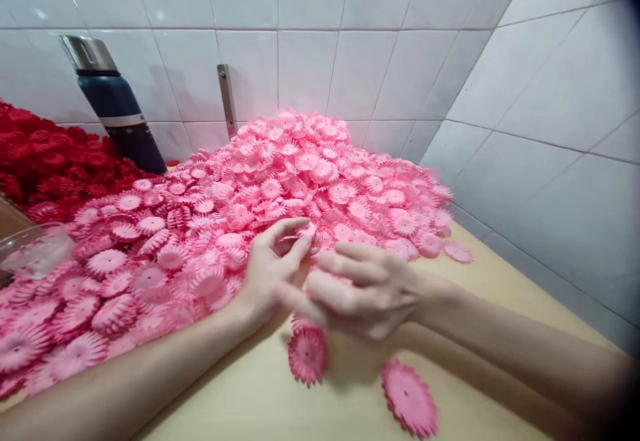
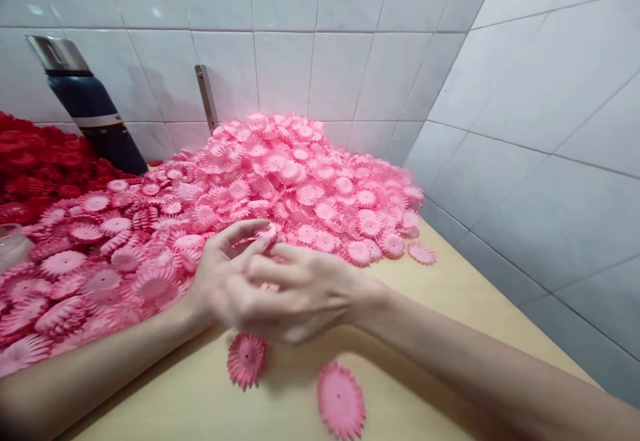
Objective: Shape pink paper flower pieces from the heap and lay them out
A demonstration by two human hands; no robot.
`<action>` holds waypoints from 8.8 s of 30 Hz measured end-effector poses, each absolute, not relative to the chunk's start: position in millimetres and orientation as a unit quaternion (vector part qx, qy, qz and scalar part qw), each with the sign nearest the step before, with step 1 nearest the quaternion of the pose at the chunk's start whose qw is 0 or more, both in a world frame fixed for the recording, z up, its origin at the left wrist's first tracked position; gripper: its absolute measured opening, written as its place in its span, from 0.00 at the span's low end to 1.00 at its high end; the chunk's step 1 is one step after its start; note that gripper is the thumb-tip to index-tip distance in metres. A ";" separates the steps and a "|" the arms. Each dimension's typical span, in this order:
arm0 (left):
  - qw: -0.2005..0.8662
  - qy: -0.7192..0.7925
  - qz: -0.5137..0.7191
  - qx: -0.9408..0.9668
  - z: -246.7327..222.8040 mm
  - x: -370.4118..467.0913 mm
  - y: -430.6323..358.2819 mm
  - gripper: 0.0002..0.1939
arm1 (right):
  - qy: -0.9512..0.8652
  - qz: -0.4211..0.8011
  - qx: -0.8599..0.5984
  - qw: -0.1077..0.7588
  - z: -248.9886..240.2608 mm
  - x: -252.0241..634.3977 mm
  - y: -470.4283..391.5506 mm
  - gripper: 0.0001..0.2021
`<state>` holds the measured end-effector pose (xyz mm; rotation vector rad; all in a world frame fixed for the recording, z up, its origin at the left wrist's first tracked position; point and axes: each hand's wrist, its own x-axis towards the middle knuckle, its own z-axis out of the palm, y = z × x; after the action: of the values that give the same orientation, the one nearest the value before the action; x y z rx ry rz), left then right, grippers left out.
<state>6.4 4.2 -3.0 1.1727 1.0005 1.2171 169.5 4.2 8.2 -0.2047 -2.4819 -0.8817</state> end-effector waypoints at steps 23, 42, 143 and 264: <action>0.486 0.447 0.518 0.544 -1.2 7.8 3.3 0.18 | -0.888 -0.305 -0.105 0.327 -7.7 196.6 12.3 0.16; 0.545 0.408 0.462 0.569 -2.6 5.5 0.9 0.13 | -0.813 -0.075 -0.251 0.520 -22.4 192.9 21.6 0.12; 0.547 0.424 0.469 0.549 -3.4 5.6 3.6 0.14 | -0.709 0.334 -0.318 0.533 -17.3 180.8 2.8 0.06; 0.535 0.372 0.405 0.641 -6.8 4.4 4.7 0.08 | -0.776 0.281 -0.306 0.474 -14.2 187.0 1.2 0.06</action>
<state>4.4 4.7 -6.8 1.5282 0.8861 0.9650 187.0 1.2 -14.2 -0.7482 -1.8990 0.6875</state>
